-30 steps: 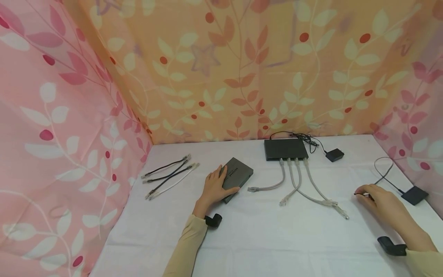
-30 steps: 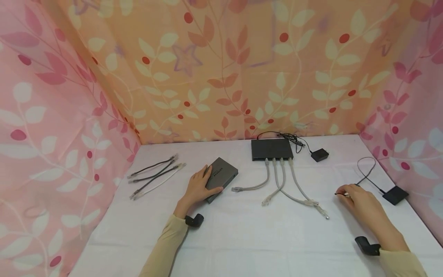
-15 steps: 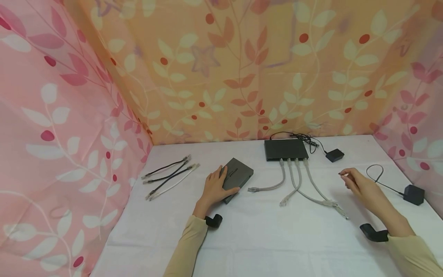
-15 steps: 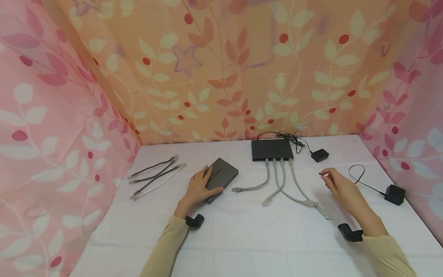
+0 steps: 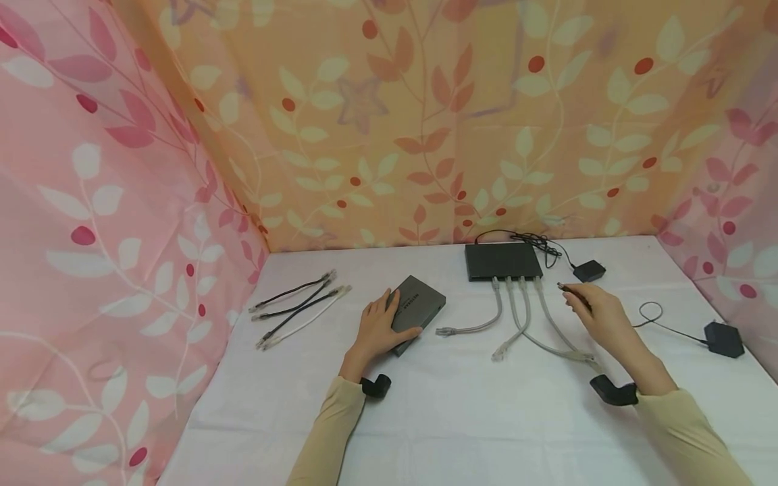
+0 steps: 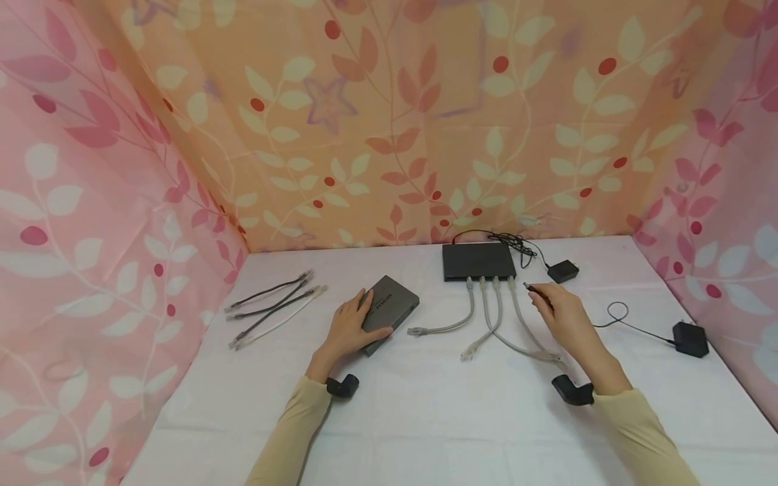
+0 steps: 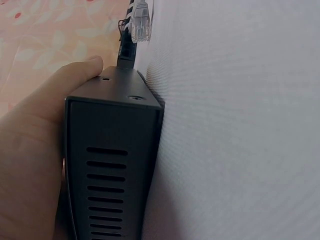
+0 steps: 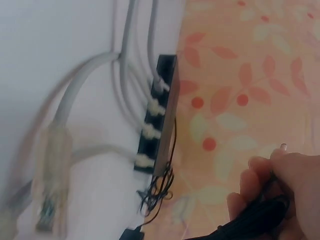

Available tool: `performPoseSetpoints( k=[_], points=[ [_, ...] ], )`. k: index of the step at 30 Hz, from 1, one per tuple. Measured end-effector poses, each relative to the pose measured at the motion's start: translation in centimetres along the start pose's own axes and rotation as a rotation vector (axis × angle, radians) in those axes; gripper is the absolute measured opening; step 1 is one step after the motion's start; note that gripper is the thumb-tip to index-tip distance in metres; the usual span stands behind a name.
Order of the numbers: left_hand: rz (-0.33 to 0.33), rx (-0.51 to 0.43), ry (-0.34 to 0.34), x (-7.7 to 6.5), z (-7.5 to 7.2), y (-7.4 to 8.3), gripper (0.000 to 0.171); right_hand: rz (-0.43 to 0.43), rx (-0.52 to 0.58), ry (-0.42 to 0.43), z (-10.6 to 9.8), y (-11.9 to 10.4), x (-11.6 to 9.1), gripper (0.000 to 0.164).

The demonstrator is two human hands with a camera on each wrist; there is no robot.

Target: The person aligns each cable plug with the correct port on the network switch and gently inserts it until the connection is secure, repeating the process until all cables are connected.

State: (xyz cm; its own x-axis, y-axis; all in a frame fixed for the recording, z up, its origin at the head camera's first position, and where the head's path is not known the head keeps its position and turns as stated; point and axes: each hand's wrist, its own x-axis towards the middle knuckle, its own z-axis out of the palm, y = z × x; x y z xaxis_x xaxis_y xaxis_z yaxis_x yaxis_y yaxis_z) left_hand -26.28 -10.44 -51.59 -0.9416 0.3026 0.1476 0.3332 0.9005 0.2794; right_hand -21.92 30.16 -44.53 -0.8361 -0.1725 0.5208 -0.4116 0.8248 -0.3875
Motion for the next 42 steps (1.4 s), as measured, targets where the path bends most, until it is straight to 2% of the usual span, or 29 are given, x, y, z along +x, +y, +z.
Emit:
performPoseSetpoints(
  k=[8, 14, 18, 24, 32, 35, 42],
  points=[
    [-0.007, 0.011, -0.012, 0.0, -0.1, 0.0, 0.099, 0.075, 0.001, -0.165, 1.4, -2.9, 1.3, 0.032],
    [-0.011, 0.005, -0.011, 0.0, -0.3, 0.0, 0.098, 0.123, 0.112, -0.246, 3.5, -4.9, 2.3, 0.033],
    [-0.011, 0.000, -0.016, 0.1, -0.3, 0.0, 0.098, 0.155, 0.183, -0.237, 5.2, -5.9, 2.8, 0.032],
    [-0.006, -0.012, -0.010, 0.1, -0.2, 0.1, 0.098, 0.167, 0.215, -0.205, 7.6, -6.8, 2.9, 0.020],
    [-0.001, -0.014, 0.006, 0.2, 0.1, -0.2, 0.099, 0.177, 0.253, -0.284, 10.2, -7.9, 2.9, 0.016],
    [-0.003, -0.013, 0.003, 0.2, 0.1, -0.2, 0.099, 0.209, 0.266, -0.316, 11.2, -8.2, 3.0, 0.015],
    [-0.009, -0.012, 0.000, 0.2, 0.1, -0.1, 0.099, 0.188, 0.315, -0.290, 13.1, -8.8, 3.0, 0.016]
  ],
)
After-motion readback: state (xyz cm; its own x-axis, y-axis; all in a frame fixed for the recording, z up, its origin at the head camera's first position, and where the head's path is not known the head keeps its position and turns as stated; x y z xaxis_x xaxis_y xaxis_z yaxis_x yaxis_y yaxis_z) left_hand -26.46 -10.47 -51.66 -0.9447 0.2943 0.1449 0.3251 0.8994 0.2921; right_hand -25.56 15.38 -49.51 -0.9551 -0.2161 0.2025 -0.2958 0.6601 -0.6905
